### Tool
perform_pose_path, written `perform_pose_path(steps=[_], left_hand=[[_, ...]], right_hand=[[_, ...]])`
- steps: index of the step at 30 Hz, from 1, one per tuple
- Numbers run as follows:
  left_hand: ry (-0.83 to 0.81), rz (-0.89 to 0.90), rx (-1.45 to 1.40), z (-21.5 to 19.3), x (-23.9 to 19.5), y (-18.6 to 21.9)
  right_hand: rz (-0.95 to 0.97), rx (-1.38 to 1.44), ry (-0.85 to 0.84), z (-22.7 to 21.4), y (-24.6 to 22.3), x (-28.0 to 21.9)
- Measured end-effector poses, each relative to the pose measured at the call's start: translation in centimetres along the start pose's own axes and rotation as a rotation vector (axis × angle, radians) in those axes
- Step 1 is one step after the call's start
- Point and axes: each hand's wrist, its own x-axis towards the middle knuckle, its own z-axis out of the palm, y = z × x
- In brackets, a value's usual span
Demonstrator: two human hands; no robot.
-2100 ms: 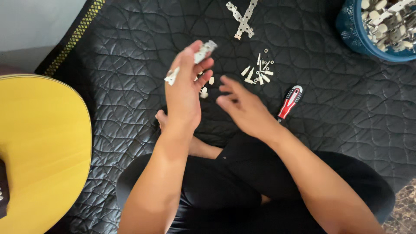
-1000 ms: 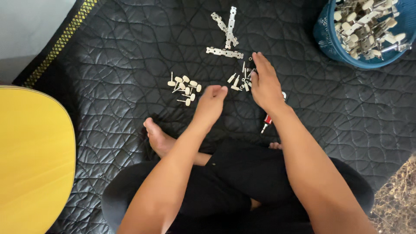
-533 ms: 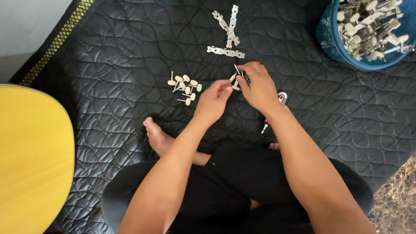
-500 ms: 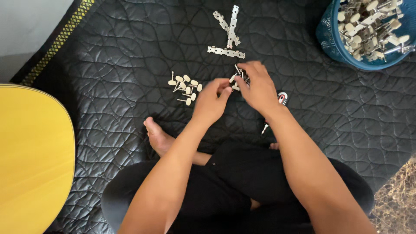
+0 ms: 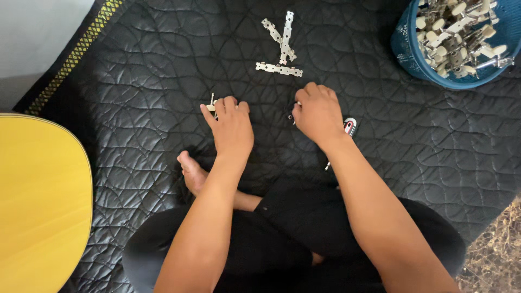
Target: The person assembles small metal mechanical parts using a screwdriver. They insert white plastic knobs into metal frames and tighten screws to secure them. The person handles multiple small components and a basket of parts is visible nearby.
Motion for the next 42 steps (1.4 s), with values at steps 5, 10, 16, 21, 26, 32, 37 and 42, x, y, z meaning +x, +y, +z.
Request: perform_pose_path(steps=[5, 10, 16, 21, 26, 32, 37, 42], left_hand=[[0.000, -0.005, 0.015, -2.2, 0.9, 0.2], [0.092, 0.001, 0.105, -2.4, 0.7, -0.2], [-0.145, 0.003, 0.008, -4.3, 1.0, 0.9], [-0.218, -0.024, -0.006, -4.5, 1.4, 0.7], [-0.240, -0.020, -0.067, -5.3, 1.6, 0.9], [-0.227, -0.017, -0.047, -4.7, 1.7, 1.3], [-0.307, -0.019, -0.101, -4.8, 1.8, 1.4], [-0.285, -0.025, -0.142, -4.7, 1.8, 1.2]], right_hand=[[-0.031, 0.034, 0.041, -2.6, -1.3, 1.0], [0.013, -0.035, -0.050, -1.9, 0.4, 0.3], [0.262, 0.257, -0.207, -9.5, -0.1, 2.2], [0.400, 0.445, 0.327, -16.4, 4.5, 4.3], [0.605, 0.267, 0.227, -17.9, 17.5, 3.2], [0.579, 0.037, 0.015, -16.3, 25.7, 2.8], [0.623, 0.057, -0.021, -15.2, 26.6, 3.0], [0.408, 0.136, 0.187, -16.2, 26.2, 1.7]])
